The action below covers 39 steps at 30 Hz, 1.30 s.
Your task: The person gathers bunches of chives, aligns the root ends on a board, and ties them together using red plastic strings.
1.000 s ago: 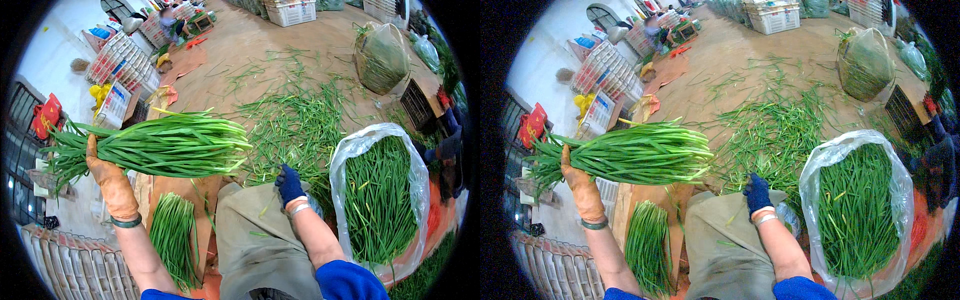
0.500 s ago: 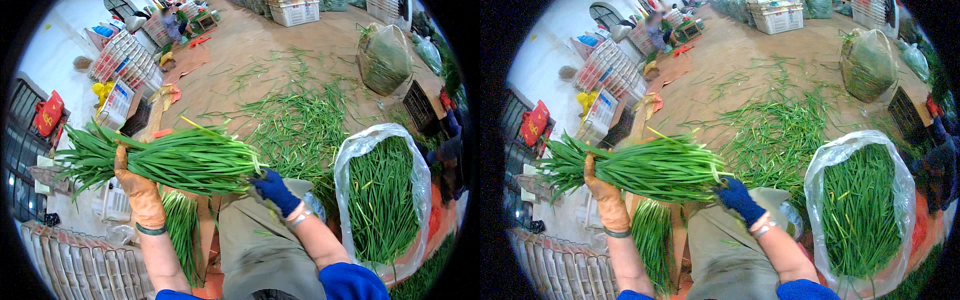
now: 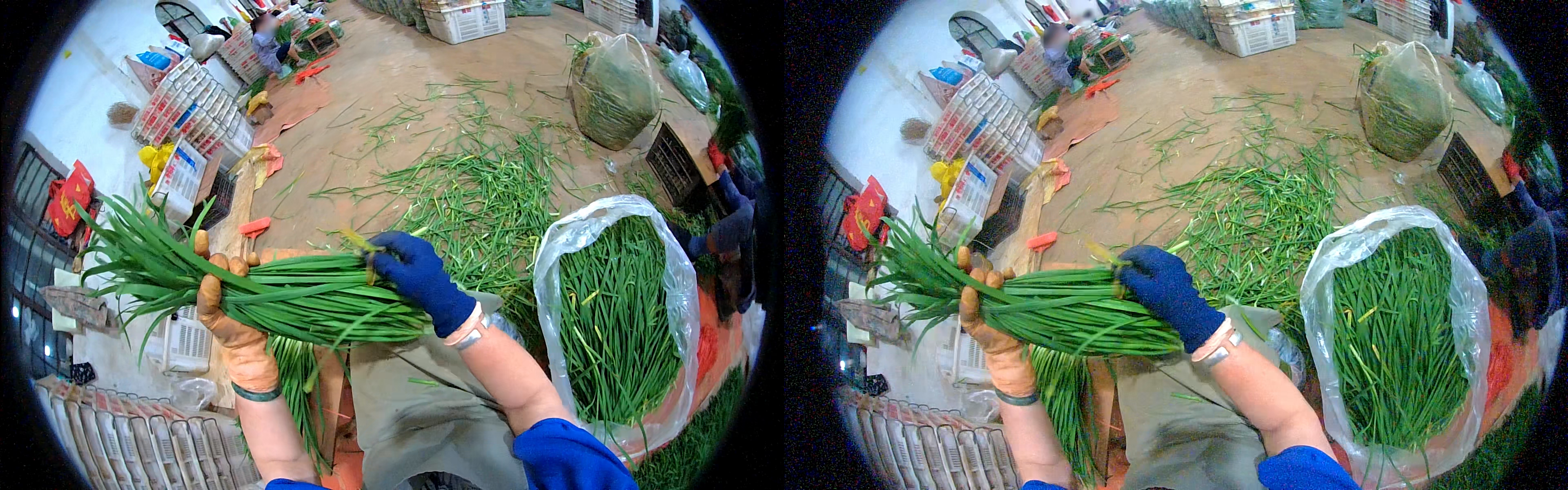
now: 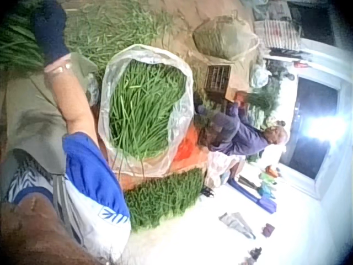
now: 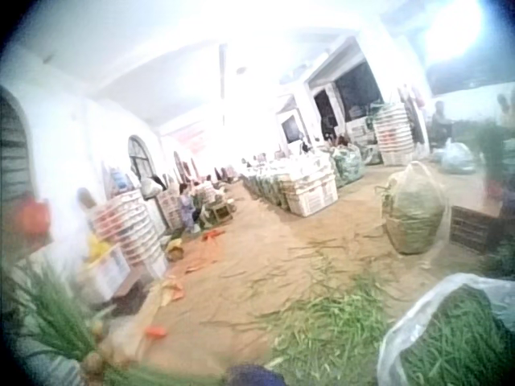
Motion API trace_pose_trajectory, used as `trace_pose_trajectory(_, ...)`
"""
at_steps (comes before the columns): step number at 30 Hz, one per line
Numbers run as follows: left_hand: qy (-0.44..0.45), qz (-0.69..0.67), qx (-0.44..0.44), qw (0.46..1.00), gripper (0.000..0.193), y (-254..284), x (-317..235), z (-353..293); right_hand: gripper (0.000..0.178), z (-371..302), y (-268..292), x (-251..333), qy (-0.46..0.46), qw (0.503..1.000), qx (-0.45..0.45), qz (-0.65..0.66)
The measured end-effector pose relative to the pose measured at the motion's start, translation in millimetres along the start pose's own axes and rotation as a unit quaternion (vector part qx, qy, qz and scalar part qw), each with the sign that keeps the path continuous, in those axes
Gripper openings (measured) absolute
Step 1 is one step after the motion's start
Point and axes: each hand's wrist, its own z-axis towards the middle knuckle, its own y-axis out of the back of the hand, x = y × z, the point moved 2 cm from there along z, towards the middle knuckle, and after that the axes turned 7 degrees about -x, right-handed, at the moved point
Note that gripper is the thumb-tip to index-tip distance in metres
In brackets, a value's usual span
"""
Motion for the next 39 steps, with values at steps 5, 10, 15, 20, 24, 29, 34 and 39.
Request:
trace_pose_trajectory(5,-0.011,-0.006,-0.024,1.000,0.053,17.1,-12.9,-19.7,0.029,-18.3,84.6,-61.8,-0.111,0.878,-0.090,0.457)
trace_pose_trajectory(10,-0.013,-0.055,-0.096,0.994,0.050,52.6,-11.2,-58.0,0.076,-34.8,67.4,-7.9,0.022,0.978,0.026,-0.205)
trace_pose_trajectory(15,0.078,-0.022,-0.236,0.968,0.055,30.4,11.1,-91.4,0.099,-63.1,-95.7,91.9,0.253,0.864,0.253,-0.356)
trace_pose_trajectory(20,0.048,0.081,-0.229,0.969,0.059,36.1,-11.7,-133.4,0.062,-78.7,-138.4,48.8,0.310,0.876,0.188,-0.320)
trace_pose_trajectory(24,0.090,0.071,-0.404,0.907,0.054,53.8,-0.3,-160.3,0.064,-115.4,-168.6,14.5,0.261,0.808,0.327,-0.415)
trace_pose_trajectory(29,0.133,0.046,-0.521,0.842,0.034,116.5,5.2,-195.7,0.070,-101.2,-110.0,30.2,0.318,0.863,0.262,-0.293)
trace_pose_trajectory(34,0.078,-0.012,-0.534,0.842,0.016,137.1,31.5,-204.6,0.069,-58.1,43.2,-17.2,-0.051,0.965,-0.033,-0.254)
trace_pose_trajectory(39,0.103,0.062,-0.501,0.857,0.016,118.7,28.6,-153.3,0.062,-55.7,45.4,14.7,-0.068,0.996,0.015,-0.052)
